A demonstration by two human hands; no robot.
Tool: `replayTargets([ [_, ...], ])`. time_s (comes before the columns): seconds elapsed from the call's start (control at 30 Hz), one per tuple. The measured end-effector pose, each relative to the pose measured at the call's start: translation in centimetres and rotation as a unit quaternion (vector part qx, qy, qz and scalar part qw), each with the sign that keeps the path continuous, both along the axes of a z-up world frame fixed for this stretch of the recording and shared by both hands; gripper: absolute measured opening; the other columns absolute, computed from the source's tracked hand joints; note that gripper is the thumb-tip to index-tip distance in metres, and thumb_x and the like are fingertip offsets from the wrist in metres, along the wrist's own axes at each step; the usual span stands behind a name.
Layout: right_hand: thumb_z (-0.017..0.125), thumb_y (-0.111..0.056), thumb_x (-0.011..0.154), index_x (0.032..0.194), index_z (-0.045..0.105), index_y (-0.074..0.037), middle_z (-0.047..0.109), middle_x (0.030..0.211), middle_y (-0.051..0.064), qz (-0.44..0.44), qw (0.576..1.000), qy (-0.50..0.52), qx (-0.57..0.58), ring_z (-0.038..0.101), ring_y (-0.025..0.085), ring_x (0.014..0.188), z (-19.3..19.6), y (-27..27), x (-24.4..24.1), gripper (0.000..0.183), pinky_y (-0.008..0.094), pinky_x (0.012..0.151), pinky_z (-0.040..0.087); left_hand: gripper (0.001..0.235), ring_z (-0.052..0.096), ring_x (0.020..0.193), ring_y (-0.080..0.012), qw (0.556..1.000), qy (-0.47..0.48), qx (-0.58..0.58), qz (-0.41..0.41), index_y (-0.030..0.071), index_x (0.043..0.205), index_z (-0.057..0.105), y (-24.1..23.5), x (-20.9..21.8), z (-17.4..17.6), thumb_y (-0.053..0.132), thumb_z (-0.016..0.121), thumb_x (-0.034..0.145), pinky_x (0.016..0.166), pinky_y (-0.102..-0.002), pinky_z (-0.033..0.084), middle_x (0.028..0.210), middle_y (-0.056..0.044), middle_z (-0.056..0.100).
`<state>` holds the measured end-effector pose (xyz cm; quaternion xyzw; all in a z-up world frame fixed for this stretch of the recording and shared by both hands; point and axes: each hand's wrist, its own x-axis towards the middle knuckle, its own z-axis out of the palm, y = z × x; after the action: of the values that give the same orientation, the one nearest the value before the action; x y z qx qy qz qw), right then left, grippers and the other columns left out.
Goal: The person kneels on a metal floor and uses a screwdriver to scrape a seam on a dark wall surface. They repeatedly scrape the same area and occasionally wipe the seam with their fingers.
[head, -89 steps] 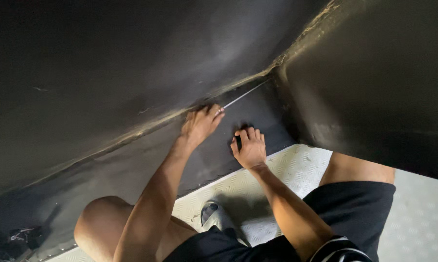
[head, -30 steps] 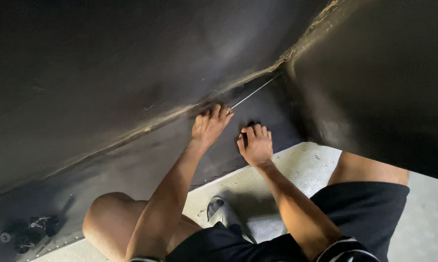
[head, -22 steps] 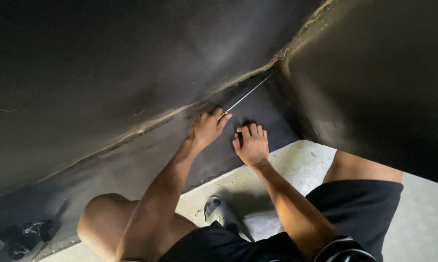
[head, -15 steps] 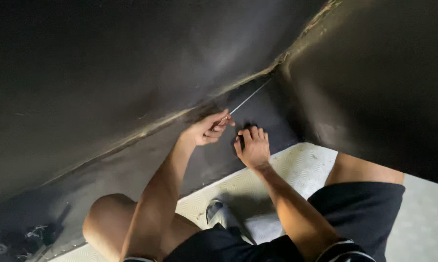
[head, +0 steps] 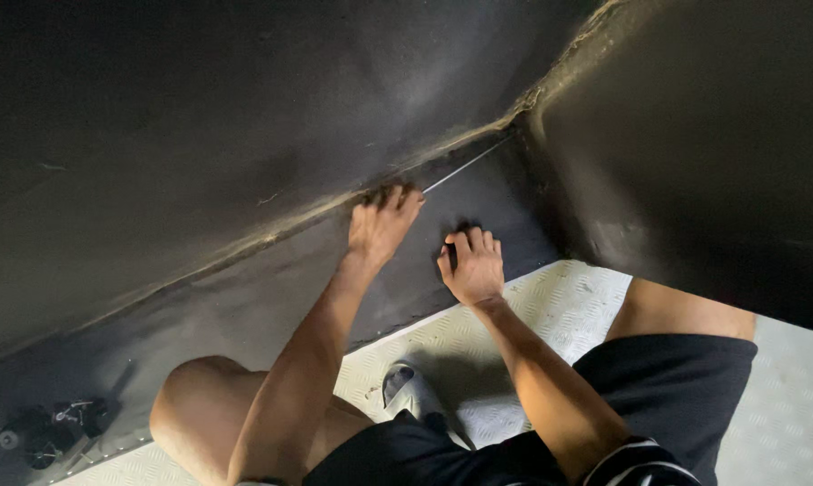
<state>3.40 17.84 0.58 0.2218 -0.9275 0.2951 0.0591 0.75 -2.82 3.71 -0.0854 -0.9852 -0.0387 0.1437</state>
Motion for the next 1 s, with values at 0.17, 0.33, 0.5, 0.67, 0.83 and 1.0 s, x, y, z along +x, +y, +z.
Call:
replayTargets([
  [0.17, 0.069, -0.024, 0.086, 0.100, 0.067, -0.012, 0.061, 0.099, 0.011, -0.001, 1.000, 0.000, -0.003, 0.059, 0.033, 0.094, 0.1, -0.1, -0.2, 0.019, 0.048, 0.081, 0.045, 0.023, 0.072, 0.080, -0.0227, 1.000, 0.001, -0.019, -0.010, 0.015, 0.096, 0.060, 0.5, 0.2, -1.3, 0.035, 0.066, 0.105, 0.061, -0.039, 0.060, 0.090, -0.004, 0.066],
  [0.33, 0.069, -0.025, 0.086, 0.099, 0.068, -0.012, 0.061, 0.098, 0.011, 0.000, 1.000, -0.003, 0.007, 0.059, 0.033, 0.093, 0.4, -0.2, -0.3, 0.019, 0.048, 0.080, 0.045, 0.032, 0.071, 0.062, -0.0254, 1.000, -0.015, -0.026, 0.006, 0.009, 0.102, 0.064, 1.0, 0.7, -2.6, 0.042, 0.063, 0.100, 0.049, -0.036, 0.058, 0.094, -0.010, 0.071],
  [0.5, 0.068, -0.024, 0.087, 0.099, 0.067, -0.012, 0.061, 0.098, 0.010, -0.001, 1.000, -0.002, 0.014, 0.058, 0.033, 0.093, -0.2, -0.2, -0.2, 0.018, 0.047, 0.080, 0.045, 0.039, 0.071, 0.063, -0.0255, 0.989, -0.093, 0.114, -0.010, 0.012, 0.102, 0.065, 0.7, 0.8, -4.3, 0.049, 0.059, 0.110, 0.054, -0.036, 0.057, 0.085, -0.005, 0.071],
  [0.67, 0.068, -0.027, 0.090, 0.101, 0.067, -0.010, 0.060, 0.097, 0.012, 0.006, 1.000, 0.016, 0.017, 0.058, 0.034, 0.093, 0.3, -0.3, -0.2, 0.019, 0.049, 0.079, 0.044, 0.052, 0.038, 0.036, 0.0001, 0.332, -0.546, 0.759, 0.126, 0.006, 0.111, 0.066, -1.1, -1.2, -3.3, 0.056, 0.061, 0.100, 0.029, -0.018, 0.028, 0.062, 0.006, 0.051],
  [0.83, 0.069, -0.027, 0.086, 0.099, 0.067, -0.011, 0.060, 0.098, 0.012, -0.002, 1.000, -0.008, 0.024, 0.058, 0.034, 0.093, 0.1, -0.1, 0.3, 0.020, 0.048, 0.081, 0.045, 0.048, 0.036, 0.040, -0.0007, 0.383, -0.558, 0.723, 0.136, 0.006, 0.112, 0.065, -1.6, -2.3, -1.1, 0.050, 0.064, 0.095, 0.033, -0.019, 0.026, 0.065, 0.003, 0.055],
  [1.0, 0.070, -0.025, 0.085, 0.100, 0.068, -0.011, 0.060, 0.098, 0.013, 0.002, 1.000, -0.011, 0.016, 0.058, 0.034, 0.094, 0.0, -0.3, -0.4, 0.021, 0.048, 0.080, 0.045, 0.039, 0.053, 0.051, -0.0075, 0.748, -0.345, 0.563, 0.072, 0.003, 0.102, 0.059, -0.9, -1.7, 1.0, 0.034, 0.079, 0.090, 0.042, -0.025, 0.041, 0.073, -0.002, 0.066],
])
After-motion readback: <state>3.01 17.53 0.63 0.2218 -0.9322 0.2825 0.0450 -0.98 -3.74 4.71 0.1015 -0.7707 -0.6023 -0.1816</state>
